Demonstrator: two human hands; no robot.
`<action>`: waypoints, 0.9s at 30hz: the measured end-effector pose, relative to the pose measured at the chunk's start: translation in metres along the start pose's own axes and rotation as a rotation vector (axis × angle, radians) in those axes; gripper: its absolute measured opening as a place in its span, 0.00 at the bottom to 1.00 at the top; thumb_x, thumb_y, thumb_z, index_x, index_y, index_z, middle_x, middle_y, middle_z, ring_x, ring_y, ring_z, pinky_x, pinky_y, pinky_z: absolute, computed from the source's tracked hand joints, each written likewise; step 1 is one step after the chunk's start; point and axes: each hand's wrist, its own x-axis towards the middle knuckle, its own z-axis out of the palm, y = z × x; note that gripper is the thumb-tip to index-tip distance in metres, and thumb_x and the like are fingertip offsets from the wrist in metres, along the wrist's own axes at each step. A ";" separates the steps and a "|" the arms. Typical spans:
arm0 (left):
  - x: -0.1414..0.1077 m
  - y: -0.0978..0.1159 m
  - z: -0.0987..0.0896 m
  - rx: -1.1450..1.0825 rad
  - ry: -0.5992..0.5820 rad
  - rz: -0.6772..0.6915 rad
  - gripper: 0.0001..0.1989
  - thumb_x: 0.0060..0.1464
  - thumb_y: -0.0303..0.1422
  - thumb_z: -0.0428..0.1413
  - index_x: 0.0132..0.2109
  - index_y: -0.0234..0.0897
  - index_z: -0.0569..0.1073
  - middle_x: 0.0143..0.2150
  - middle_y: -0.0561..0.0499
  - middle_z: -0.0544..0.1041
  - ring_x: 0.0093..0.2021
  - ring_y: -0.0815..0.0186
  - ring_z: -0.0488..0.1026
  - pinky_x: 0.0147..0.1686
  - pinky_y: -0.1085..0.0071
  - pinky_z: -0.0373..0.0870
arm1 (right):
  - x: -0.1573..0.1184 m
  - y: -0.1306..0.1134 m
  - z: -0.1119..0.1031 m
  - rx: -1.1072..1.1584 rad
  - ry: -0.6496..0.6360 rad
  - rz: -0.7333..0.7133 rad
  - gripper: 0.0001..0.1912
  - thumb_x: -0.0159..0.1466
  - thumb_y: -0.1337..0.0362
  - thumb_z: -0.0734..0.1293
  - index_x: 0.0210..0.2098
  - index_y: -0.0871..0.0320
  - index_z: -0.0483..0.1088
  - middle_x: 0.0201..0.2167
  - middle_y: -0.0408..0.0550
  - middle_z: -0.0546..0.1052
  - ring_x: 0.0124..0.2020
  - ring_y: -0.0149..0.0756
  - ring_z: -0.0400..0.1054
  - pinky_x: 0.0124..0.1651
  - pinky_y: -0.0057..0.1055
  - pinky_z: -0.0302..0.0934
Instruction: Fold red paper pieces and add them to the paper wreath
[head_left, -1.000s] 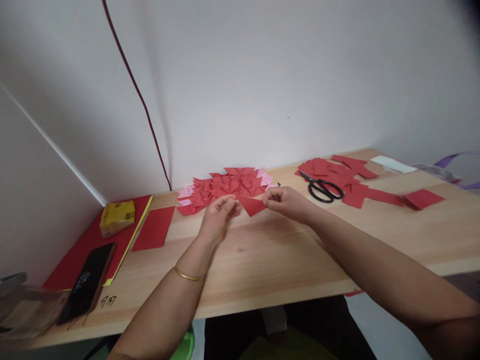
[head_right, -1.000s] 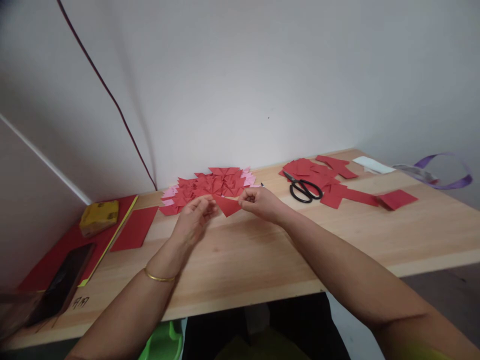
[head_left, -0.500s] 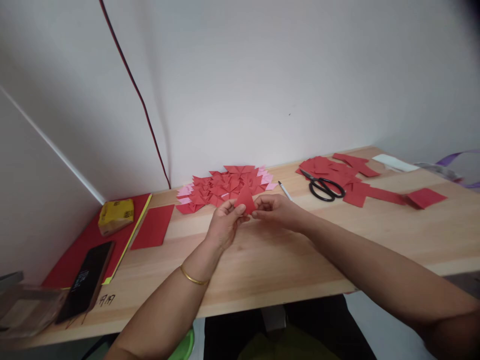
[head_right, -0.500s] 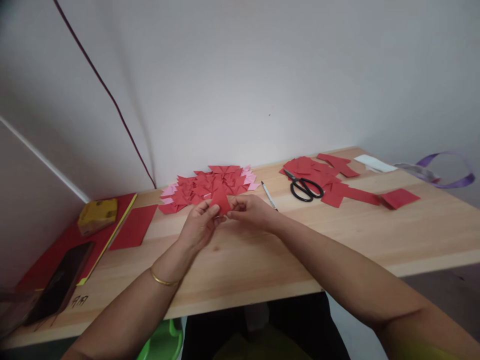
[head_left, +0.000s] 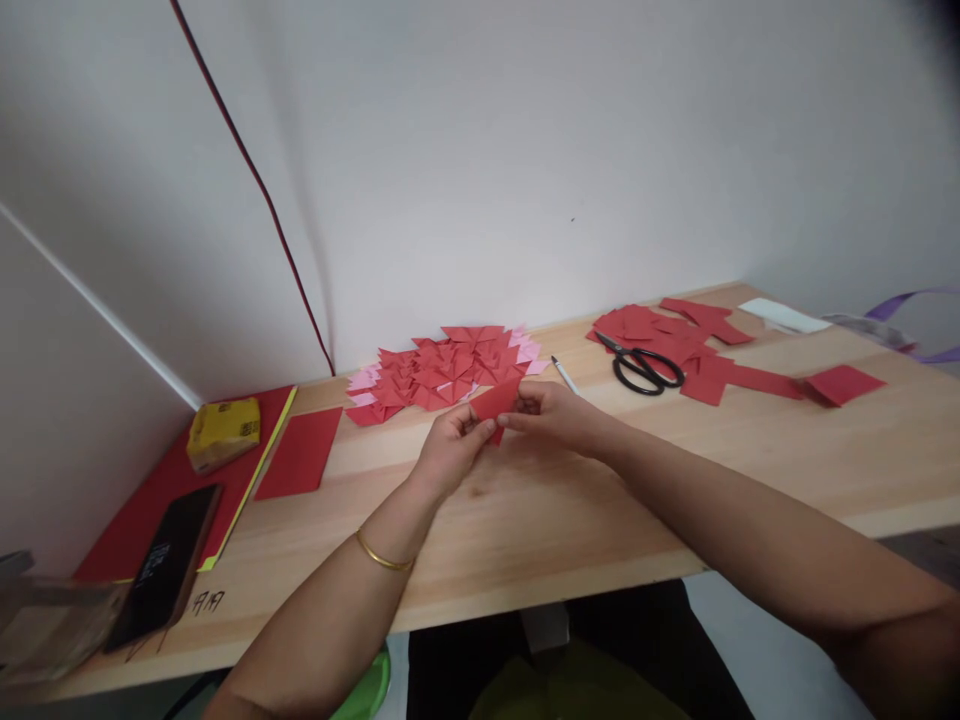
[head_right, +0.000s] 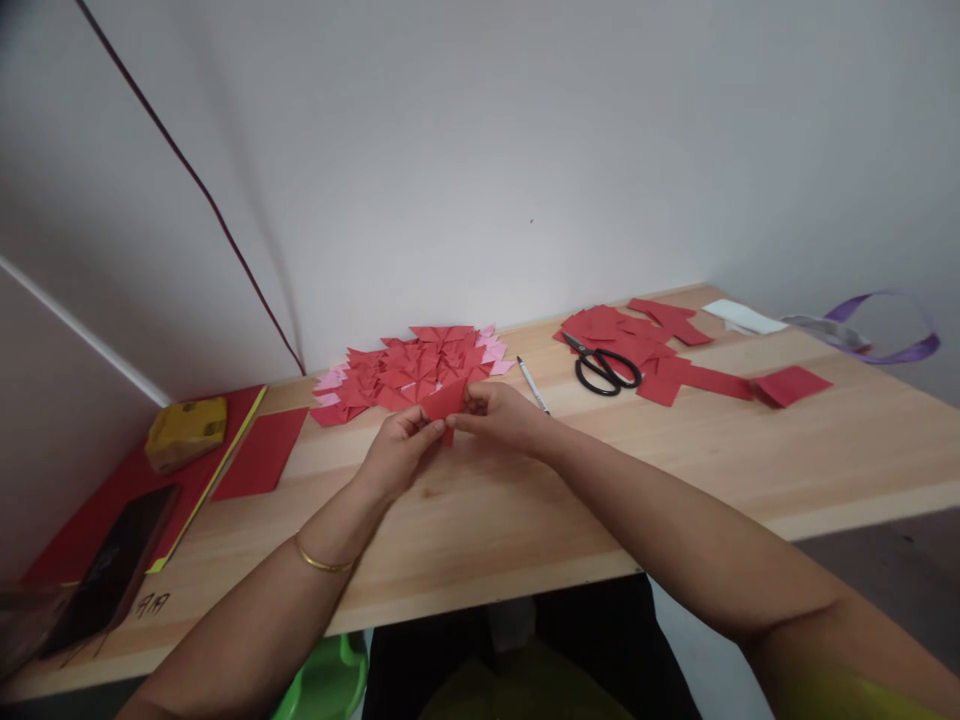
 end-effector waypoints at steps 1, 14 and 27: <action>0.000 0.001 0.001 -0.012 -0.014 -0.006 0.13 0.44 0.36 0.63 0.35 0.32 0.74 0.29 0.50 0.76 0.30 0.69 0.71 0.34 0.72 0.67 | 0.000 -0.002 0.000 0.039 0.000 -0.008 0.16 0.54 0.53 0.69 0.33 0.60 0.71 0.28 0.46 0.75 0.30 0.33 0.68 0.35 0.32 0.62; -0.003 0.010 -0.002 0.061 -0.005 -0.052 0.14 0.43 0.38 0.62 0.32 0.31 0.72 0.25 0.49 0.76 0.23 0.70 0.71 0.27 0.73 0.68 | 0.004 0.007 -0.021 0.179 0.349 -0.014 0.15 0.55 0.53 0.68 0.24 0.59 0.66 0.22 0.41 0.68 0.24 0.27 0.58 0.31 0.28 0.56; -0.003 0.013 -0.005 0.018 -0.094 -0.093 0.15 0.43 0.37 0.64 0.36 0.32 0.75 0.28 0.48 0.76 0.28 0.68 0.73 0.32 0.70 0.70 | -0.004 -0.010 -0.027 -0.220 0.163 -0.040 0.13 0.60 0.56 0.63 0.27 0.60 0.68 0.23 0.42 0.68 0.25 0.27 0.58 0.30 0.27 0.52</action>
